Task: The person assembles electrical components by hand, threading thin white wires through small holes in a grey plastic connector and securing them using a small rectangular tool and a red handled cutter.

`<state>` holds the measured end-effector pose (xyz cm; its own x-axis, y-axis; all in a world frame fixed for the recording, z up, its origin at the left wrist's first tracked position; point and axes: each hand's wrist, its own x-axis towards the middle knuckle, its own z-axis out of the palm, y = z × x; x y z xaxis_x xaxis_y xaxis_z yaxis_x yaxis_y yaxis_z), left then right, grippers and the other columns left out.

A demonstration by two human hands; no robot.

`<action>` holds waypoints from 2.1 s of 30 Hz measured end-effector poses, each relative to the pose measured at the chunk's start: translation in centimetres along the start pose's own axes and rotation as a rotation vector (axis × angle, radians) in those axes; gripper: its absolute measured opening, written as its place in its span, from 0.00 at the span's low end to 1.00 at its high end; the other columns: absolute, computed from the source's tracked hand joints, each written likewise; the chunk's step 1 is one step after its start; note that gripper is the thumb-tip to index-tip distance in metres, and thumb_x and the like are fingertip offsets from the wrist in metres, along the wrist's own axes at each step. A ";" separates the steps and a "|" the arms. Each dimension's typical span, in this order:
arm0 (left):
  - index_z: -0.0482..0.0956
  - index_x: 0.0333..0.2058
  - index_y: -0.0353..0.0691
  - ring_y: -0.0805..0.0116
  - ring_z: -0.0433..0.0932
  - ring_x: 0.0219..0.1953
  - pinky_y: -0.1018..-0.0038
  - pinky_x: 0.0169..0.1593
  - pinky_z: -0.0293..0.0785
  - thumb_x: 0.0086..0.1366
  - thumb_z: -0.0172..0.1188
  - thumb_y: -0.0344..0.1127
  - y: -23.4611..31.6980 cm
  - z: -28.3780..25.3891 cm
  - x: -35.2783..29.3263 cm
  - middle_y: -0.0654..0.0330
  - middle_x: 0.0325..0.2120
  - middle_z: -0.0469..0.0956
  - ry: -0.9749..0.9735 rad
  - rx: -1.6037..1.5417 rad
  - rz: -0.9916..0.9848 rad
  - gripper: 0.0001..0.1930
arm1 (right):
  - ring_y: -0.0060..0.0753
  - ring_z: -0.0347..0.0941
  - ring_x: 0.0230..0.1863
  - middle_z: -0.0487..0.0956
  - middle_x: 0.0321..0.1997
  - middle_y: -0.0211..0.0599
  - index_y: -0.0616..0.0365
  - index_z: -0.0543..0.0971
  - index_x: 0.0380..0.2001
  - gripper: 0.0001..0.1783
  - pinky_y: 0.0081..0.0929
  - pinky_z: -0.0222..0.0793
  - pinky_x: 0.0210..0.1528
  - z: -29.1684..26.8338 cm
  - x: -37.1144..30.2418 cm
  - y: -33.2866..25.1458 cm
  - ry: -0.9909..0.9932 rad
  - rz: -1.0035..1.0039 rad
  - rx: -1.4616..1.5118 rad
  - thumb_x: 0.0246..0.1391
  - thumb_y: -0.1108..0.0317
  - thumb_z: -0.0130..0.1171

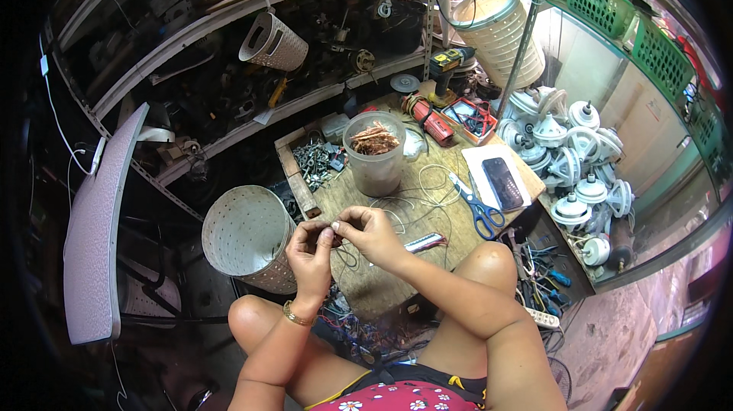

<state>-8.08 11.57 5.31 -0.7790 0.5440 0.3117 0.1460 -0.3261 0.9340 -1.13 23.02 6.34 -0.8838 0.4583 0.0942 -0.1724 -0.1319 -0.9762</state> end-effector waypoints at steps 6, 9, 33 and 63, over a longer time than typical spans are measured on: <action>0.74 0.34 0.37 0.76 0.74 0.28 0.77 0.34 0.78 0.64 0.53 0.29 -0.3 -0.9 0.6 0.64 0.27 0.74 0.043 -0.442 -0.393 0.03 | 0.16 0.70 0.31 0.76 0.28 0.29 0.65 0.76 0.32 0.06 0.17 0.68 0.35 -0.5 0.2 0.7 0.015 0.039 0.033 0.54 0.72 0.57; 0.75 0.35 0.39 0.76 0.75 0.28 0.75 0.34 0.79 0.64 0.54 0.31 -0.2 -1.3 0.8 0.64 0.27 0.75 0.053 -0.519 -0.366 0.04 | 0.16 0.72 0.32 0.77 0.29 0.29 0.66 0.75 0.34 0.08 0.17 0.70 0.36 0.5 0.1 -0.3 0.025 -0.015 0.053 0.53 0.72 0.58; 0.71 0.47 0.34 0.69 0.72 0.44 0.73 0.50 0.69 0.50 0.68 0.29 -0.9 -1.3 1.4 0.58 0.45 0.71 -0.192 -0.070 -0.004 0.25 | 0.19 0.72 0.24 0.78 0.29 0.35 0.61 0.74 0.31 0.06 0.15 0.67 0.25 -0.2 0.4 0.3 0.074 0.019 0.167 0.53 0.70 0.58; 0.78 0.28 0.46 0.64 0.72 0.26 0.70 0.28 0.69 0.53 0.61 0.36 6.0 -5.5 3.0 0.64 0.21 0.74 -0.267 1.248 0.513 0.04 | 0.35 0.76 0.30 0.78 0.29 0.31 0.47 0.79 0.33 0.10 0.28 0.70 0.29 -4.9 -0.4 -3.8 0.049 -0.609 -1.285 0.46 0.58 0.61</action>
<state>-12.87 6.99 10.86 -0.3529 0.7513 0.5577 0.9355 0.2935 0.1966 1.96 27.63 9.03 -0.7957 0.1857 0.5765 0.0178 0.9586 -0.2841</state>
